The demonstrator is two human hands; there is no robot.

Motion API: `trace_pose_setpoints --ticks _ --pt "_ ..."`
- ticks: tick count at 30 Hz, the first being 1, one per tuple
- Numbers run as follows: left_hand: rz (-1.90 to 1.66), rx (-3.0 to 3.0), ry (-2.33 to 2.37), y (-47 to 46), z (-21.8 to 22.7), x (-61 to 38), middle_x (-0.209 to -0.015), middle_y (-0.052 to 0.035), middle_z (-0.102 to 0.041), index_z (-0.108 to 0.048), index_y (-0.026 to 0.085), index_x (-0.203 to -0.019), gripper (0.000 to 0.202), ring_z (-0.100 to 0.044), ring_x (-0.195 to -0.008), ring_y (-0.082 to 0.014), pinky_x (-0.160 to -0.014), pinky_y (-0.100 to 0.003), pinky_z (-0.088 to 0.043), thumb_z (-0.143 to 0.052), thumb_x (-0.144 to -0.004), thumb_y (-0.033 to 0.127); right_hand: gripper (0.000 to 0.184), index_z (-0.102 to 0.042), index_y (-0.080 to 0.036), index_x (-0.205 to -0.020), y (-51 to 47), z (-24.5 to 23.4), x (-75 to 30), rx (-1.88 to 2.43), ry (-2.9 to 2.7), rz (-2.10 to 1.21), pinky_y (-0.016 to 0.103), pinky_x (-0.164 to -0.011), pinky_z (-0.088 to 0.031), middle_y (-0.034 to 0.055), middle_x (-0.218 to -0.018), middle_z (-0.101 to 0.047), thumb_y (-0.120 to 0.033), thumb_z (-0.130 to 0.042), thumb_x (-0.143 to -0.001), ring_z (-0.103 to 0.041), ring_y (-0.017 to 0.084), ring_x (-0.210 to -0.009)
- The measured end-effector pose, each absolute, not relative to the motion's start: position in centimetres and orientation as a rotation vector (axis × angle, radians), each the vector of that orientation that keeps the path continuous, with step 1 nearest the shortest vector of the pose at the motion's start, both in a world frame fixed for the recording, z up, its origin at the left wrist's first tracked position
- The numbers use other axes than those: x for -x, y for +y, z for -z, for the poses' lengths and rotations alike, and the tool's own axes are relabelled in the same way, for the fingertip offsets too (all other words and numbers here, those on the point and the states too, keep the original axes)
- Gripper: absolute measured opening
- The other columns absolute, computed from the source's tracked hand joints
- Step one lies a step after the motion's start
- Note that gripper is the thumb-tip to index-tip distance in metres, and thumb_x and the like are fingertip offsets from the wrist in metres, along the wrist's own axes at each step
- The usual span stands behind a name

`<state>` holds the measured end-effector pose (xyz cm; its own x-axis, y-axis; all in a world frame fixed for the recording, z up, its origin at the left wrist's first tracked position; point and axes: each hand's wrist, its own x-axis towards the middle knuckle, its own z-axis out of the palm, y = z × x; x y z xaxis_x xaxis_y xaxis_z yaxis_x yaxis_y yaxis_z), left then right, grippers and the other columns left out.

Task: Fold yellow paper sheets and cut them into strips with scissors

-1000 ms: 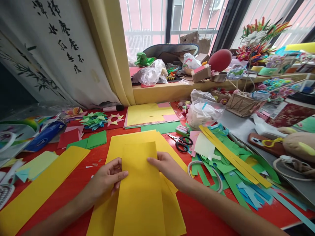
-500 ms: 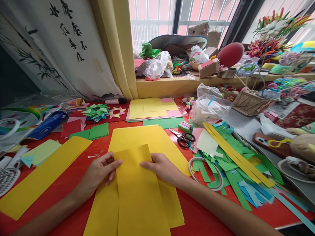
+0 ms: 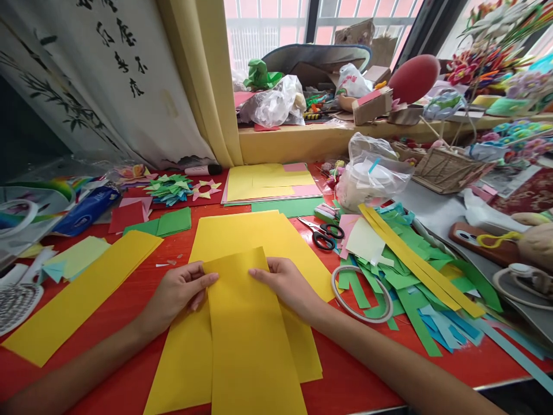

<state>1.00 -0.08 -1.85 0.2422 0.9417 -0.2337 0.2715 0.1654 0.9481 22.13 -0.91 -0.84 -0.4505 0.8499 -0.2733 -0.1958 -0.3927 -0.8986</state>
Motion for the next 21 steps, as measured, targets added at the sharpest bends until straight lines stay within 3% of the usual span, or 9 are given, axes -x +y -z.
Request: trace_pose_setpoints --ticks 10,21 --pt "-0.731 -1.350 1.228 0.11 1.93 -1.22 -0.043 0.0078 -0.044 -0.051 0.017 -0.071 0.024 -0.038 -0.038 -0.0060 -0.042 -0.018 -0.028 -0.058 -0.073 0.040 0.038 -0.062 -0.015 -0.095 -0.96 1.68 -22.24 1.102 -1.148 -1.792 0.033 -0.064 -0.049 0.0066 -0.084 -0.066 -0.044 -0.060 -0.071 -0.063 0.023 -0.073" --pt "-0.718 -1.316 1.258 0.20 1.43 -1.70 -0.042 0.0082 -0.040 -0.048 0.016 -0.063 0.028 -0.034 -0.037 -0.0047 -0.042 -0.019 -0.023 -0.057 -0.074 0.040 0.038 -0.060 -0.015 -0.080 -0.62 0.96 -22.09 1.181 -1.166 -1.756 0.031 -0.061 -0.047 0.0041 -0.075 -0.064 -0.050 -0.061 -0.067 -0.061 0.021 -0.067"
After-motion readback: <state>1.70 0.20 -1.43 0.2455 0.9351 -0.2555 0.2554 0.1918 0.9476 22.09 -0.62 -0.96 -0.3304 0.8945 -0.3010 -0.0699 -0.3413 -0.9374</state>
